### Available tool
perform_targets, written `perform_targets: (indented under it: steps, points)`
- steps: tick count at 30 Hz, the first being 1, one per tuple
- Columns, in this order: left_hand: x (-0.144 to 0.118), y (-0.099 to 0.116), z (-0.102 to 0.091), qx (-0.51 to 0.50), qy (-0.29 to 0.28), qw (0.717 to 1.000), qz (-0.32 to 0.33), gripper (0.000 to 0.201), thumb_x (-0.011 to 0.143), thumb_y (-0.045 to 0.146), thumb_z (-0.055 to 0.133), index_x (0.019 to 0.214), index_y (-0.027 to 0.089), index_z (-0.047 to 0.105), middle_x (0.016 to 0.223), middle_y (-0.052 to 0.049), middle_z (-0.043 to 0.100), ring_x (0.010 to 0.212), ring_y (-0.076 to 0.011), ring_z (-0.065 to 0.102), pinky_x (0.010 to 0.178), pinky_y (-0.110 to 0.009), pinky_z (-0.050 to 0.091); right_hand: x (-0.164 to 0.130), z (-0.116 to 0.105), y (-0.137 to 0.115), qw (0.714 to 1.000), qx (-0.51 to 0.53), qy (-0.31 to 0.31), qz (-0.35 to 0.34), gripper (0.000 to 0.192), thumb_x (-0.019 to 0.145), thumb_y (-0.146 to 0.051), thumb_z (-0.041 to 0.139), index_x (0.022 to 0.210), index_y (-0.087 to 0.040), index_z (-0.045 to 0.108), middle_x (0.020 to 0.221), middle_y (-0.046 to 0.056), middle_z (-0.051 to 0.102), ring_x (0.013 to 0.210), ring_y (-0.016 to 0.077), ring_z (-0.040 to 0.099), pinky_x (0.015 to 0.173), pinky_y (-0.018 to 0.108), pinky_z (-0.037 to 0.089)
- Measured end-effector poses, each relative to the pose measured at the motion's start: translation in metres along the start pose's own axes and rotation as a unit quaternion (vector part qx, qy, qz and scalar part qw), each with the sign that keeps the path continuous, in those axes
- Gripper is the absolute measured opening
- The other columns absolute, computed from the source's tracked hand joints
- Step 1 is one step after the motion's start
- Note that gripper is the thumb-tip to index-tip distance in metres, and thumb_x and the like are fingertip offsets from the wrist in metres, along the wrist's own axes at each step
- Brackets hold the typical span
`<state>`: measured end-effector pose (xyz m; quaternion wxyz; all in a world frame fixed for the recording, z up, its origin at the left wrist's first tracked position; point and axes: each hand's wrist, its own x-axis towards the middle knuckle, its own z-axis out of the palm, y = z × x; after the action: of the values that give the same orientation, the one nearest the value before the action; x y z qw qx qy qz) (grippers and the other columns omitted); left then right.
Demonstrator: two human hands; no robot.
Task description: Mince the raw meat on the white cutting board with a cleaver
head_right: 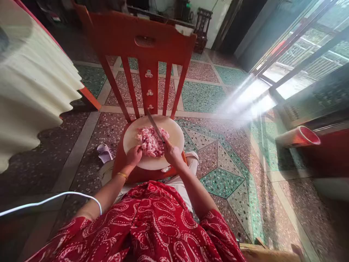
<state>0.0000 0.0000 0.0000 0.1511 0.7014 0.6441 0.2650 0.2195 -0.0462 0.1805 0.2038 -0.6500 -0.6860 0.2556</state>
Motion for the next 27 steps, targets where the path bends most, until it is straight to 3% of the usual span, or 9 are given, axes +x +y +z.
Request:
perform_targets:
  steps: [2, 4, 9, 11, 15, 17, 21, 23, 27]
  points:
    - [-0.002, 0.003, 0.001, -0.007, 0.003, 1.0, 0.001, 0.025, 0.085, 0.024, 0.043, 0.091, 0.016, 0.067, 0.087, -0.01, 0.07, 0.081, -0.0212, 0.063, 0.073, -0.029, 0.043, 0.002, 0.002, 0.001, 0.996, 0.001, 0.079, -0.031, 0.054, 0.098, -0.027, 0.029, 0.151, -0.019, 0.027, 0.121, 0.012, 0.066, 0.102, 0.0244, 0.066, 0.088, 0.034, 0.052]
    - [-0.003, 0.004, 0.001, -0.011, 0.004, 1.0, 0.001, 0.025, 0.085, 0.023, 0.043, 0.09, 0.017, 0.067, 0.087, -0.009, 0.07, 0.081, -0.0206, 0.063, 0.073, -0.028, 0.043, 0.006, 0.011, 0.007, 0.995, -0.01, 0.096, -0.03, 0.055, 0.098, -0.026, 0.028, 0.152, -0.018, 0.023, 0.126, 0.012, 0.063, 0.107, 0.0238, 0.065, 0.092, 0.035, 0.05]
    - [-0.002, 0.001, 0.0, -0.011, 0.002, 1.0, 0.001, 0.025, 0.085, 0.023, 0.042, 0.087, 0.017, 0.066, 0.082, -0.009, 0.069, 0.078, -0.0199, 0.063, 0.071, -0.028, 0.043, 0.014, 0.038, 0.028, 0.993, -0.064, -0.057, 0.076, 0.055, 0.094, -0.02, 0.036, 0.149, -0.02, 0.032, 0.119, 0.012, 0.067, 0.093, 0.0251, 0.07, 0.086, 0.038, 0.053]
    - [-0.001, 0.001, -0.001, -0.018, -0.002, 1.0, 0.009, 0.025, 0.086, 0.024, 0.043, 0.087, 0.018, 0.066, 0.084, -0.009, 0.069, 0.078, -0.0197, 0.063, 0.07, -0.028, 0.043, 0.013, 0.029, 0.026, 0.995, -0.049, -0.045, 0.072, 0.054, 0.095, -0.021, 0.035, 0.149, -0.023, 0.033, 0.12, 0.009, 0.067, 0.097, 0.0247, 0.069, 0.086, 0.036, 0.053]
    - [0.001, 0.003, -0.002, -0.02, 0.001, 1.0, 0.016, 0.023, 0.085, 0.023, 0.044, 0.085, 0.018, 0.066, 0.083, -0.009, 0.069, 0.079, -0.0205, 0.063, 0.073, -0.029, 0.044, 0.007, 0.001, 0.008, 0.997, -0.011, 0.074, 0.001, 0.054, 0.097, -0.03, 0.032, 0.151, -0.027, 0.027, 0.127, 0.006, 0.064, 0.106, 0.0245, 0.065, 0.089, 0.034, 0.051]
    - [0.001, 0.004, -0.002, -0.022, 0.007, 1.0, 0.016, 0.022, 0.084, 0.022, 0.044, 0.085, 0.017, 0.066, 0.083, -0.01, 0.069, 0.08, -0.0206, 0.063, 0.073, -0.029, 0.044, 0.007, 0.004, 0.006, 0.994, -0.003, 0.104, -0.019, 0.054, 0.098, -0.03, 0.03, 0.152, -0.025, 0.024, 0.133, 0.006, 0.059, 0.111, 0.023, 0.063, 0.092, 0.033, 0.05]
    - [-0.001, 0.005, -0.004, -0.021, 0.0, 1.0, 0.009, 0.022, 0.084, 0.021, 0.044, 0.085, 0.017, 0.065, 0.08, -0.009, 0.069, 0.077, -0.0201, 0.063, 0.07, -0.028, 0.043, 0.009, 0.035, 0.022, 0.998, -0.047, -0.011, 0.045, 0.054, 0.094, -0.021, 0.035, 0.148, -0.02, 0.034, 0.129, 0.01, 0.061, 0.102, 0.0226, 0.067, 0.086, 0.031, 0.052]
    - [-0.001, 0.005, -0.006, -0.022, -0.008, 1.0, 0.006, 0.022, 0.085, 0.022, 0.043, 0.084, 0.017, 0.065, 0.08, -0.009, 0.069, 0.076, -0.0199, 0.063, 0.068, -0.028, 0.042, 0.006, 0.038, 0.026, 0.994, -0.064, -0.054, 0.071, 0.054, 0.093, -0.02, 0.038, 0.146, -0.021, 0.038, 0.12, 0.01, 0.067, 0.096, 0.0234, 0.069, 0.083, 0.032, 0.053]
    - [0.0, 0.005, -0.006, -0.022, -0.008, 1.0, 0.01, 0.024, 0.086, 0.023, 0.042, 0.086, 0.018, 0.066, 0.084, -0.008, 0.07, 0.077, -0.0201, 0.063, 0.068, -0.028, 0.042, -0.005, 0.007, 0.009, 0.999, -0.034, 0.011, 0.03, 0.051, 0.097, -0.027, 0.033, 0.148, -0.026, 0.034, 0.113, 0.007, 0.071, 0.095, 0.0233, 0.069, 0.082, 0.031, 0.053]
